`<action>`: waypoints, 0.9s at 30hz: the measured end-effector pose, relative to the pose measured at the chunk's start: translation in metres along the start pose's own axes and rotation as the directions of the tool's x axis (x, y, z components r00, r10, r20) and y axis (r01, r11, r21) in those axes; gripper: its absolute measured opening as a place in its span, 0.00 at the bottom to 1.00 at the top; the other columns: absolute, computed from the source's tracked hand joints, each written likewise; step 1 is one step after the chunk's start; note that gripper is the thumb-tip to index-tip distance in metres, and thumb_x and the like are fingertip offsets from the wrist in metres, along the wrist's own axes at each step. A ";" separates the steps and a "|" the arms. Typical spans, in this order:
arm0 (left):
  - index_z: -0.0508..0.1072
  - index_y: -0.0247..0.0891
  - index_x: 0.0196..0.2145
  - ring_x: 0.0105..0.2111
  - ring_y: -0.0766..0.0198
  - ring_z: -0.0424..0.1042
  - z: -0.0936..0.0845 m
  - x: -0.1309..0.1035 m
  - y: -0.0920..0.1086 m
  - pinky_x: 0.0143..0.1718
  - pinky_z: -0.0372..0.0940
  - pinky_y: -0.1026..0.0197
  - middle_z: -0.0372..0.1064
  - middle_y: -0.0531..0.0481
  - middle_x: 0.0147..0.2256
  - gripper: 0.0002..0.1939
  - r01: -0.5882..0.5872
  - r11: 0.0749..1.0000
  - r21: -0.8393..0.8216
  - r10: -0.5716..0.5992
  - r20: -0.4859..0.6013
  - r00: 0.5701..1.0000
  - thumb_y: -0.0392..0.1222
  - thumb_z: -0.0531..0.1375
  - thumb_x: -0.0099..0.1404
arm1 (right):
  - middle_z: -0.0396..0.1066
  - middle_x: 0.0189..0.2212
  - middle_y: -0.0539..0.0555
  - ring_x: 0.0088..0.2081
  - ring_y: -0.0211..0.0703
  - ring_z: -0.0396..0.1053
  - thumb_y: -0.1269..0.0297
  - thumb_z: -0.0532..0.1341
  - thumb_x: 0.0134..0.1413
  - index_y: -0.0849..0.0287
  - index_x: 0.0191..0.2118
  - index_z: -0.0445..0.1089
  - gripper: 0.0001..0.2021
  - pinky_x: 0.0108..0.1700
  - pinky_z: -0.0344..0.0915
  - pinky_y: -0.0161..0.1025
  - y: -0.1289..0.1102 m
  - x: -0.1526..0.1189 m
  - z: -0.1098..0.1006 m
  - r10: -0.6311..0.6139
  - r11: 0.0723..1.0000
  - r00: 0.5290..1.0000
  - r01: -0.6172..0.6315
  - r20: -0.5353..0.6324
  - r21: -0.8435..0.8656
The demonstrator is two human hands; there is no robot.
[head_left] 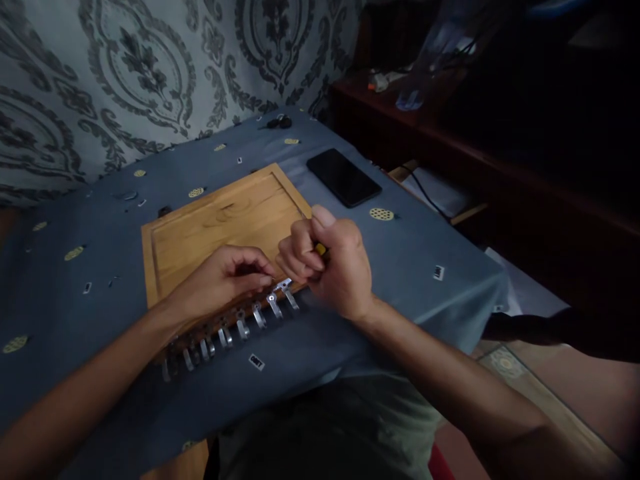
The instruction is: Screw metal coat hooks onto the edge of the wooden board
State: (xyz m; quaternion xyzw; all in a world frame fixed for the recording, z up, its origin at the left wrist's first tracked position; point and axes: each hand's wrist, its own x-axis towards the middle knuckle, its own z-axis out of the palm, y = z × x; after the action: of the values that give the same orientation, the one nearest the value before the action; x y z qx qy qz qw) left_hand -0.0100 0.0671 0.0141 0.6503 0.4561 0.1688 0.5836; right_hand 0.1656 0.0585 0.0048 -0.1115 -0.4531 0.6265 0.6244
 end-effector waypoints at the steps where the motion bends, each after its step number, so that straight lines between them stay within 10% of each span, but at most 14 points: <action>1: 0.79 0.36 0.37 0.34 0.60 0.75 0.002 0.003 0.000 0.36 0.68 0.58 0.78 0.47 0.34 0.10 0.003 1.000 -0.021 -0.003 0.019 1.000 0.46 0.66 0.62 | 0.43 0.13 0.42 0.16 0.29 0.44 0.49 0.58 0.69 0.56 0.16 0.49 0.31 0.20 0.48 0.33 0.000 -0.001 -0.001 -0.005 1.000 1.000 0.005 0.002 0.006; 27: 0.74 0.39 0.28 0.28 0.62 0.68 0.019 0.013 0.006 0.29 0.62 0.62 0.71 0.53 0.26 0.10 0.057 0.997 0.061 -0.057 -0.002 0.998 0.48 0.64 0.60 | 0.43 0.13 0.41 0.15 0.30 0.44 0.42 0.58 0.66 0.55 0.16 0.50 0.32 0.20 0.48 0.35 -0.004 0.000 -0.002 -0.007 0.998 0.999 0.009 -0.038 0.059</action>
State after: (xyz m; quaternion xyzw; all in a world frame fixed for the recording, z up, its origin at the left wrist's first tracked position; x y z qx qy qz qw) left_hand 0.0142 0.0666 0.0107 0.6544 0.4796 0.1382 0.5680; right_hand 0.1699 0.0582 0.0062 -0.1030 -0.4227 0.6349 0.6385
